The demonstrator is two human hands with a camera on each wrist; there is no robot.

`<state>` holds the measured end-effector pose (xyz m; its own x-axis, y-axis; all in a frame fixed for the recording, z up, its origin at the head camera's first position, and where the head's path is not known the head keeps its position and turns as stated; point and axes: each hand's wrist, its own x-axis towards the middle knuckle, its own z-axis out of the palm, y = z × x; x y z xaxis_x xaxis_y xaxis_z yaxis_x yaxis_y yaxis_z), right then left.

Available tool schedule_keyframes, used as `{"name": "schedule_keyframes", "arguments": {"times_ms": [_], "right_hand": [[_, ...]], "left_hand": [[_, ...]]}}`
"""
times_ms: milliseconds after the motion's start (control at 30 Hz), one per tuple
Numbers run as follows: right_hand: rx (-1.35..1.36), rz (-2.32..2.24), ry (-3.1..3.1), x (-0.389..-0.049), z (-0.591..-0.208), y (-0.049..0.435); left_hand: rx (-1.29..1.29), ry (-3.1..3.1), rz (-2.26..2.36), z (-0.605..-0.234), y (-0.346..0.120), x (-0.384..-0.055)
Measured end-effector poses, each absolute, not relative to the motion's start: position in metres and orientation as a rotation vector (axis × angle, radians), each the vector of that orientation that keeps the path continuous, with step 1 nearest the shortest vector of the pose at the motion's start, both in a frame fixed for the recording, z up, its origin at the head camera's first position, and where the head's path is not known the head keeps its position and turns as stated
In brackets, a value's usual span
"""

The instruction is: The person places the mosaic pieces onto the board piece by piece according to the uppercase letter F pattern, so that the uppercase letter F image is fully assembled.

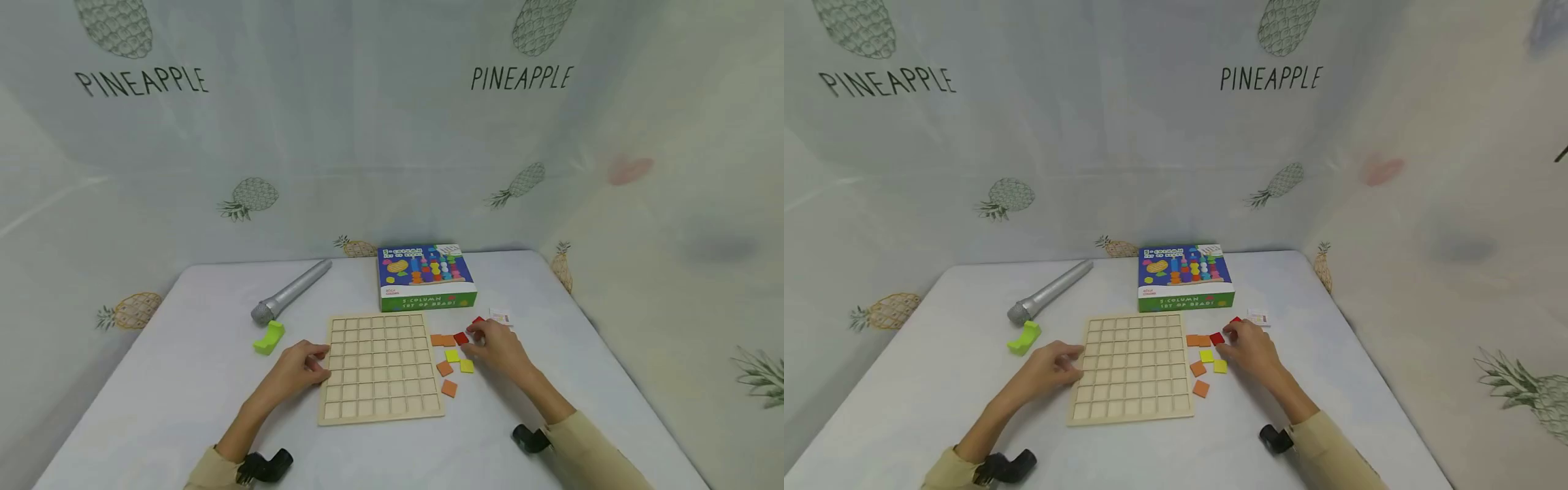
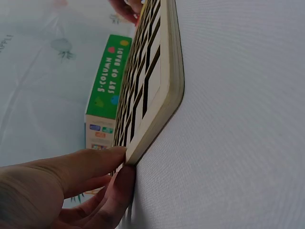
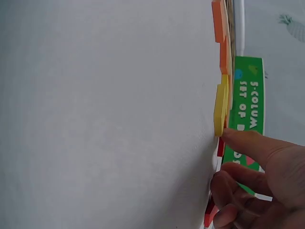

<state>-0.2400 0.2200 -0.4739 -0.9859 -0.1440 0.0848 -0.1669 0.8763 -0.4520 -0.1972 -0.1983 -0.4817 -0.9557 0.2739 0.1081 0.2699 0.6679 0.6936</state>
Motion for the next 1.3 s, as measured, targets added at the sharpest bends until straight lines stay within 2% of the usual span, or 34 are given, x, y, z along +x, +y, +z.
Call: {"name": "schedule_keyframes", "arguments": {"times_ms": [333, 800, 1300], "right_hand": [[0.202, 0.687, -3.047, -0.2484, -0.4723, 0.2197], [0.308, 0.746, -3.044, -0.2478, -0.4765, 0.2137], [0.301, 0.720, -2.993, -0.2501, -0.4724, 0.2164]], "left_hand": [[0.473, 2.832, 1.235, -0.4799, -0.1934, -0.2034], [0.418, 2.835, 1.271, -0.4881, -0.2005, -0.1951], [0.439, 2.826, 1.279, -0.4884, -0.1994, -0.2003]]}}
